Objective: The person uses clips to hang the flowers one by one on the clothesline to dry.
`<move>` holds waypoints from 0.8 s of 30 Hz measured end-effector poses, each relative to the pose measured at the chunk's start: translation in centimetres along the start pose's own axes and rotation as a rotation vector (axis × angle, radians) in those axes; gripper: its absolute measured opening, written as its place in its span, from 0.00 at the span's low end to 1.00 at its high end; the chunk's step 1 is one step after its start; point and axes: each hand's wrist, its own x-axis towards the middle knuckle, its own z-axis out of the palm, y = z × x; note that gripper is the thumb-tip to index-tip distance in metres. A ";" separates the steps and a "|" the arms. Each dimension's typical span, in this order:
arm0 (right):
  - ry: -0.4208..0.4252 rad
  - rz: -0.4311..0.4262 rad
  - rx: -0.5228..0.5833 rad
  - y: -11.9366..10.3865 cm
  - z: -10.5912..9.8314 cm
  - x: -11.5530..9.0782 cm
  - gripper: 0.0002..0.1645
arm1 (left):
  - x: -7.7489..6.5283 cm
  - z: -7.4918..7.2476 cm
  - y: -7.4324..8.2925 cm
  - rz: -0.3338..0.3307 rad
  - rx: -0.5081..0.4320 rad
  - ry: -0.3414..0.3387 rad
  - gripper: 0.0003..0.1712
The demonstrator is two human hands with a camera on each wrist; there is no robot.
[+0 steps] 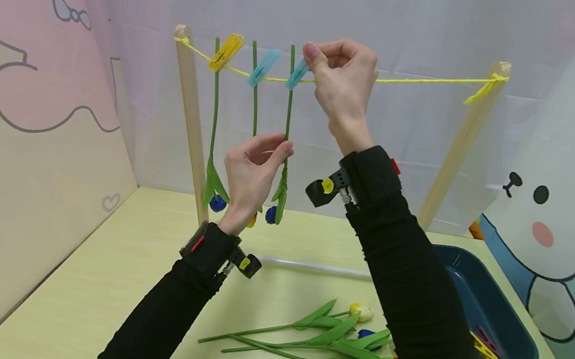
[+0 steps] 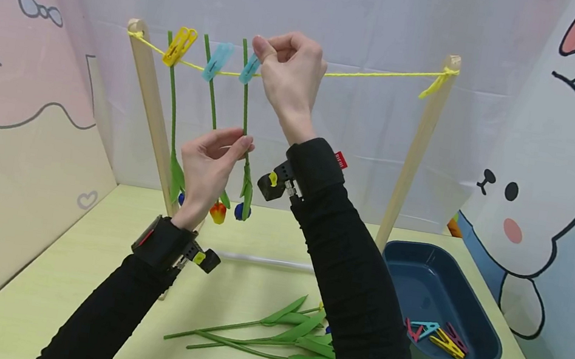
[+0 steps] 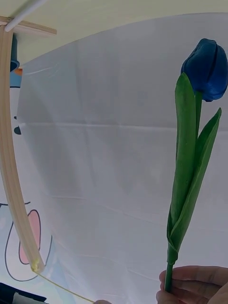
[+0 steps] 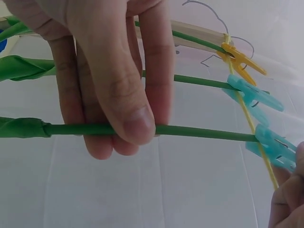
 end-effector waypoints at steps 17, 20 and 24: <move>-0.150 -0.491 -0.240 1.6 -7.7 -5.4 0.17 | -6.6 -0.8 -0.1 0.319 0.151 -0.270 0.10; -0.307 -0.509 -0.359 3.9 -12.3 -8.9 0.12 | -9.2 -2.0 -1.3 0.092 0.148 -0.709 0.09; -0.562 -0.211 -0.594 7.1 -19.4 -12.2 0.12 | -11.9 -3.2 -3.6 -0.245 0.254 -1.138 0.15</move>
